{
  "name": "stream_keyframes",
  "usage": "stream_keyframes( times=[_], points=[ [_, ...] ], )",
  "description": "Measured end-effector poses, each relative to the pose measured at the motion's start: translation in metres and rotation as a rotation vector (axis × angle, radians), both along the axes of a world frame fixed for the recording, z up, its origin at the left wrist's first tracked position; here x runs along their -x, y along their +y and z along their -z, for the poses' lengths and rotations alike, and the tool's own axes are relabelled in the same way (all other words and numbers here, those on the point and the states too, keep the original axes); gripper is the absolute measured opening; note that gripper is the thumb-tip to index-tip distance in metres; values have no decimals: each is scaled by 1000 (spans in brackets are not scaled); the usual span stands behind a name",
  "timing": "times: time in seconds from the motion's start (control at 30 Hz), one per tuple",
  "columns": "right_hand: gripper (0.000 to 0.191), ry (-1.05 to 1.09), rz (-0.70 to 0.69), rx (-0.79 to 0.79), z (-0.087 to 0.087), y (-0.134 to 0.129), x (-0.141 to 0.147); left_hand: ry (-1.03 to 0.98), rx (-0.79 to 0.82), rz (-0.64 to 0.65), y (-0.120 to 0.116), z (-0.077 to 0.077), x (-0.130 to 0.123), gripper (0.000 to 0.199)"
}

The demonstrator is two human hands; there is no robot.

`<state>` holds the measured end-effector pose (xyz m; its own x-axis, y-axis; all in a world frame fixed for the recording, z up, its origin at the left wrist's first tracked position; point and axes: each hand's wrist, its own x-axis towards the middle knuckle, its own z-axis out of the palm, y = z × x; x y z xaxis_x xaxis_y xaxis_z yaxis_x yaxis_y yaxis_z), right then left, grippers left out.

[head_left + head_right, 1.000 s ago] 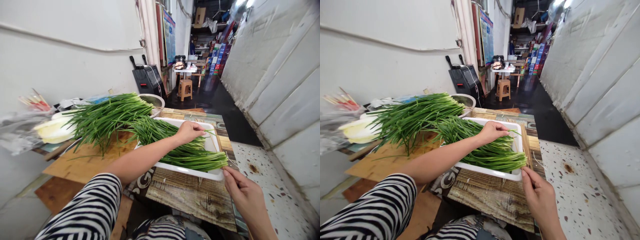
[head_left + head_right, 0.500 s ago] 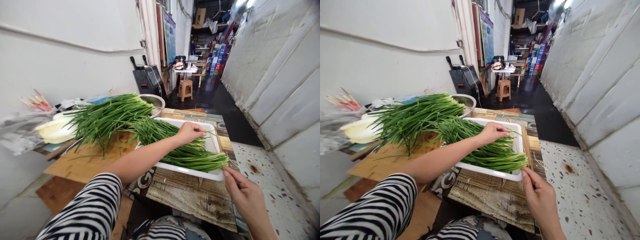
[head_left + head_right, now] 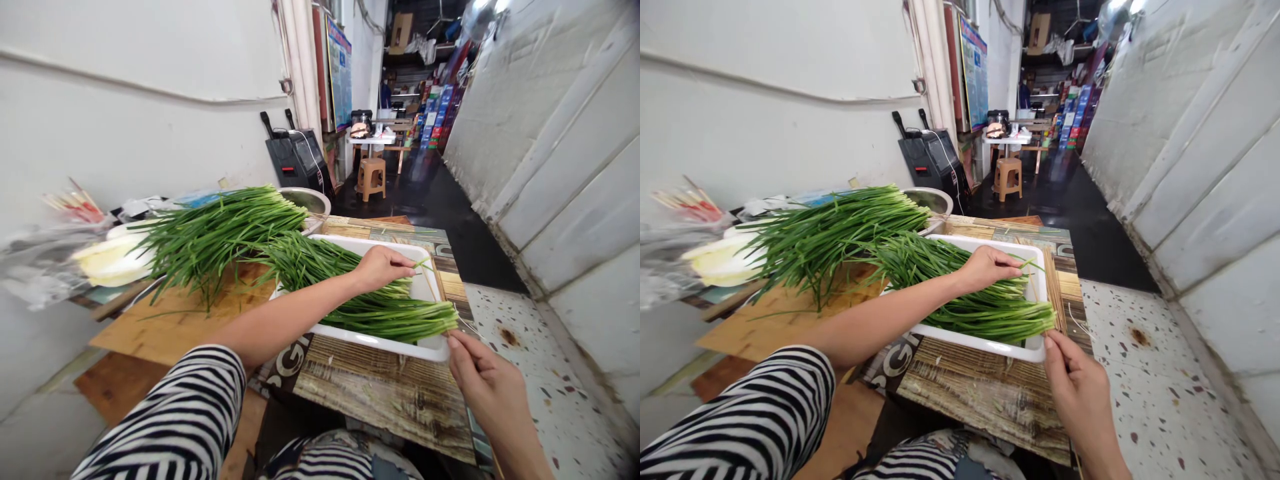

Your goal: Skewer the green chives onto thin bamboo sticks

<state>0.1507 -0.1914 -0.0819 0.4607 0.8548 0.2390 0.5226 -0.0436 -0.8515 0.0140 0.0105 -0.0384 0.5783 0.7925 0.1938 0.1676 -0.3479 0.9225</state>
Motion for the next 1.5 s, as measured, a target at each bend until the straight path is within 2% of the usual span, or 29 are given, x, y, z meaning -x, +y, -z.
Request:
stream_keyframes(
  times=[0.17,0.37,0.43,0.57,0.6,0.63,0.7,0.8,0.93,1.07,1.2,1.27,1.33,1.4,1.5],
  points=[
    [45,2,24,-11,0,0,1,-63,19,19,-3,-5,0,30],
    [44,-8,36,-16,-2,-4,4,-40,-153,127,-3,-8,4,27],
    [45,-14,42,-23,-4,-4,4,19,-174,259,-6,-13,7,24],
    [43,-73,13,-45,-7,-3,3,239,-131,643,-8,-30,15,24],
    [42,-101,-4,-51,-7,-3,2,283,-130,681,-7,-33,16,25],
    [41,-129,-19,-56,-6,-4,2,319,-148,667,-5,-34,17,26],
    [40,-174,-33,-58,-5,-6,0,399,-241,532,0,-30,14,26],
    [41,-186,-19,-54,-2,-8,-1,605,-466,326,8,-11,4,22],
    [42,-183,-19,-54,1,-8,-3,902,-673,165,18,14,-5,24],
    [41,-201,-29,-58,2,-6,-4,983,-814,96,19,21,-3,21],
    [39,-201,-40,-63,0,-5,-5,924,-994,145,12,15,-4,25],
    [39,-186,-39,-60,-2,-4,-5,847,-974,126,11,9,-6,27],
    [40,-163,-41,-48,-3,-4,-5,712,-849,70,13,4,-6,25],
    [40,-140,-46,-32,-3,-3,-5,521,-631,52,17,-1,-5,20],
    [41,-94,-51,-23,-3,-2,-5,286,-239,115,19,-4,-2,21]
  ],
)
